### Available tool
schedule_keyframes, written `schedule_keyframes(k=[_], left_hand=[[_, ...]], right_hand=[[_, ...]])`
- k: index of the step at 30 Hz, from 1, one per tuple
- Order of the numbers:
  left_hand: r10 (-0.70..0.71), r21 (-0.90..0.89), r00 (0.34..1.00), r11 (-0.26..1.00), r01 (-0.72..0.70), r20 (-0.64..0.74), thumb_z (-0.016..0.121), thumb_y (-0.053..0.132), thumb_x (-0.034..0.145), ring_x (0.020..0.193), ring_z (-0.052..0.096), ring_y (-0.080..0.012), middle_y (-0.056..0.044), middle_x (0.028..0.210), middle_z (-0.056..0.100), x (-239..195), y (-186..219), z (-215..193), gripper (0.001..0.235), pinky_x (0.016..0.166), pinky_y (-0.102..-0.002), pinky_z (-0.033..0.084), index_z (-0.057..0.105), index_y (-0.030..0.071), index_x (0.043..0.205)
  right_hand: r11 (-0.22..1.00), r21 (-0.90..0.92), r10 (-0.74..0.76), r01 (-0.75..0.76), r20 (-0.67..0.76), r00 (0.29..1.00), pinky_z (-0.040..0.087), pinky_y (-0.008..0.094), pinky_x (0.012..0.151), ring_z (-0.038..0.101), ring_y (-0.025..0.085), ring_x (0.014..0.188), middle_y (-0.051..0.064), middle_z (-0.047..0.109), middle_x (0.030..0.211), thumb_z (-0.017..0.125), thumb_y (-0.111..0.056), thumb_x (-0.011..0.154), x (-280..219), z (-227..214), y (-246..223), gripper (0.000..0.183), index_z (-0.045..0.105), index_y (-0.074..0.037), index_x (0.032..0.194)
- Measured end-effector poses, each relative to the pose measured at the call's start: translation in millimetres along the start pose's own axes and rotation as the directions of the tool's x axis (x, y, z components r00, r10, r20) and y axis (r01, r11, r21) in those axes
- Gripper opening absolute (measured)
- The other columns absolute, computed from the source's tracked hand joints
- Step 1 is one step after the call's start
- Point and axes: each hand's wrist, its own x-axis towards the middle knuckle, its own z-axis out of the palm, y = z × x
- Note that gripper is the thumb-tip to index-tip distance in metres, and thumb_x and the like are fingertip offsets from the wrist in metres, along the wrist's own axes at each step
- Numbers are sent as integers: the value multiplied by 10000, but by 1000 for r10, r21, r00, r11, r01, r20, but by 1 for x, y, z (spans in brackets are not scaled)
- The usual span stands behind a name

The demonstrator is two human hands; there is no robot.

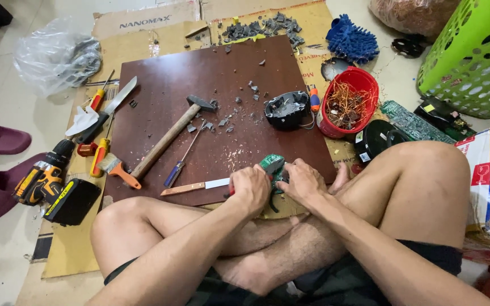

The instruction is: The person sits on the floor and uses pliers and a knife to pry apart a green circuit board from a black plastic casing. They then use a hammer to strike the circuit board, breaking it into smaller pieces.

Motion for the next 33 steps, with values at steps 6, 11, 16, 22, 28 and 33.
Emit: schedule_keyframes(k=[6,11,16,22,28,33], left_hand=[[259,-414,885,906,-84,387,394,442,912,1156,741,-359,-93,1211,787,-16,-23,-76,556,798,-637,620,755,152,1219],[350,-786,732,21,618,585,586,27,762,522,703,-423,-248,596,669,10,-22,-37,129,497,-683,560,651,-77,723],[280,-873,853,356,334,441,561,154,822,796,701,-424,-239,837,705,-18,-42,-49,352,688,-629,539,640,-53,1096],[171,-370,982,910,-187,-74,481,191,867,1123,664,-404,-181,1162,719,-70,-48,-85,411,895,-604,461,598,60,1238],[72,-216,965,968,-129,-252,606,258,806,1215,606,-318,-114,1226,691,-38,-69,-35,462,1033,-570,392,557,124,1245],[-34,-145,964,989,-5,-264,693,329,775,1168,633,-306,-83,1140,723,-45,-122,-26,460,1020,-569,402,594,145,1185]], right_hand=[[999,-11,52,-52,-11,999,646,495,917,704,262,1208,-42,649,1272,747,-476,872,22,30,19,327,752,-313,1156],[999,-24,45,-44,10,999,655,504,888,711,264,1190,-46,648,1265,761,-481,858,2,0,4,361,745,-295,1168],[921,363,212,-142,-162,964,619,470,903,709,267,1145,-30,746,1095,710,-634,848,-14,-50,-14,390,778,-328,1081],[-297,810,-5,-505,528,849,460,423,1158,563,336,1389,236,519,1548,281,-625,1091,-22,-82,-15,796,510,18,1501],[-573,679,-51,-459,530,847,553,444,1112,639,373,1269,241,603,1342,456,-474,1109,-21,-95,9,589,480,35,1405],[-656,711,-26,-253,315,949,580,472,1148,651,364,1330,227,577,1395,416,-383,1110,8,-171,43,533,389,1,1479]])
